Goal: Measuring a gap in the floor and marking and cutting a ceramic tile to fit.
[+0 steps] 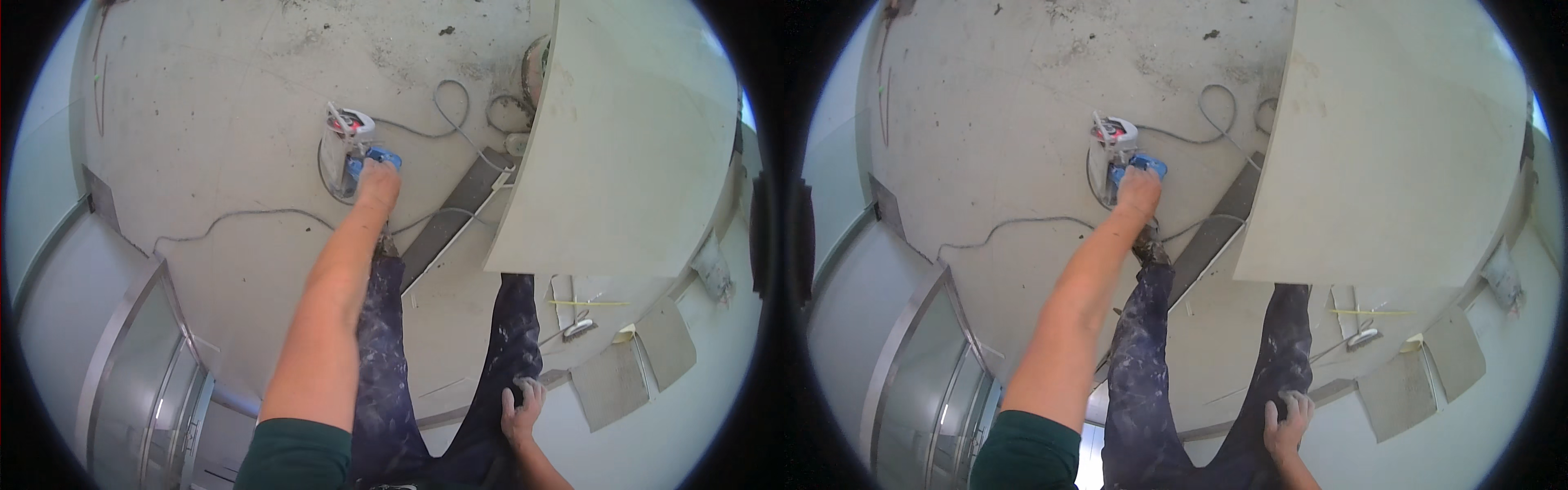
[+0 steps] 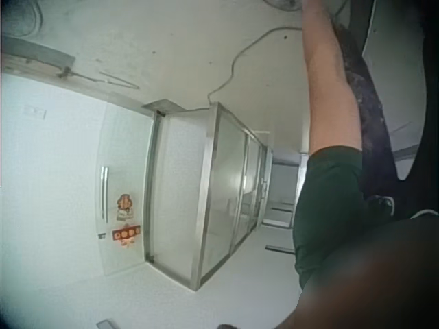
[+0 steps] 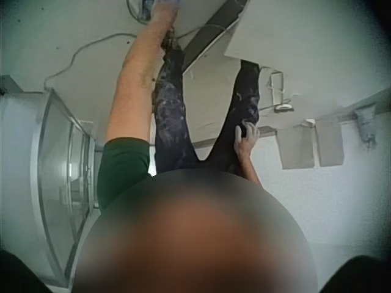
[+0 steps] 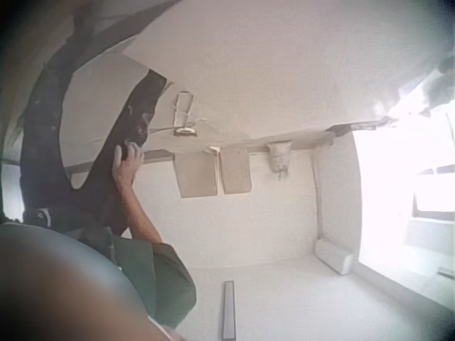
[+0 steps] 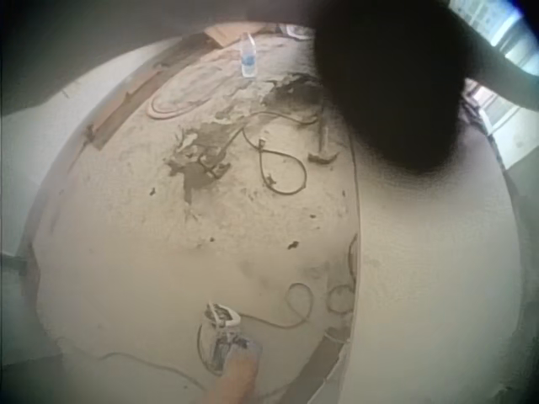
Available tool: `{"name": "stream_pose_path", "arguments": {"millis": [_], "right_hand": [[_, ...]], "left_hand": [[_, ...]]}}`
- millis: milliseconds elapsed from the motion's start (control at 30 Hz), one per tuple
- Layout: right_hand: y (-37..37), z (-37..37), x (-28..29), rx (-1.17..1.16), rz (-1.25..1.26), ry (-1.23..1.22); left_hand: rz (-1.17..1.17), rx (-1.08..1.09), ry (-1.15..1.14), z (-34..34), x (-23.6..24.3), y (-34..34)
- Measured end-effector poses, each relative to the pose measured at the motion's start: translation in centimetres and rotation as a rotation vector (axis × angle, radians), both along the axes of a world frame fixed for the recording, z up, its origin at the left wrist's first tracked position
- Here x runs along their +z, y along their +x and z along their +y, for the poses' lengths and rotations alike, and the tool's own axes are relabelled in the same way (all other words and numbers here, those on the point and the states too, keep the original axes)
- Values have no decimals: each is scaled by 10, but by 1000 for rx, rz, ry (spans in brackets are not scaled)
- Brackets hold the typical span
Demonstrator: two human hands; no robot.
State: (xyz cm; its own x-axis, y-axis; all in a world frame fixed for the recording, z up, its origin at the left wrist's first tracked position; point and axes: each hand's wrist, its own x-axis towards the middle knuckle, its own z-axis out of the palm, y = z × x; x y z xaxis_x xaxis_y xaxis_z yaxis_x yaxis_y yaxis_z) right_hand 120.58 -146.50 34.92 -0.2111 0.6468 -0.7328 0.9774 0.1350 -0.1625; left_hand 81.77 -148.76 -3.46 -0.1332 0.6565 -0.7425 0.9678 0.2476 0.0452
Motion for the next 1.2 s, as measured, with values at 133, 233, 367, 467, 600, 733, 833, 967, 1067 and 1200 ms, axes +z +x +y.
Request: {"name": "stream_pose_path", "arguments": {"millis": [133,233,367,467,600,733,833,967,1067,1200], "right_hand": [[-20,-11,-1,107,-26,58],[-61,-24,-16,-12,154,-66],[-141,-41,-31,-971,318,-750],[-180,-58,-24,-1538,590,-979],[-190,-49,9,-2029,782,-997],[-132,-29,39,-2100,878,-902],[-119,5,74,-2170,811,-666],[-50,53,94,-2202,915,-430],[8,85,114,-2170,1015,-315],[64,124,147,-2184,1082,-159]], "left_hand": [[-275,-58,249,-17,65,-48],[-532,-185,322,-35,146,-61],[-643,-211,348,-48,253,-41],[-733,-64,422,-55,323,-8],[-836,95,437,-66,392,45],[-817,34,495,-48,431,102],[-779,122,580,-30,464,134],[-844,338,802,-28,488,164],[-723,430,684,-12,441,178],[-791,204,453,83,396,247]]}}
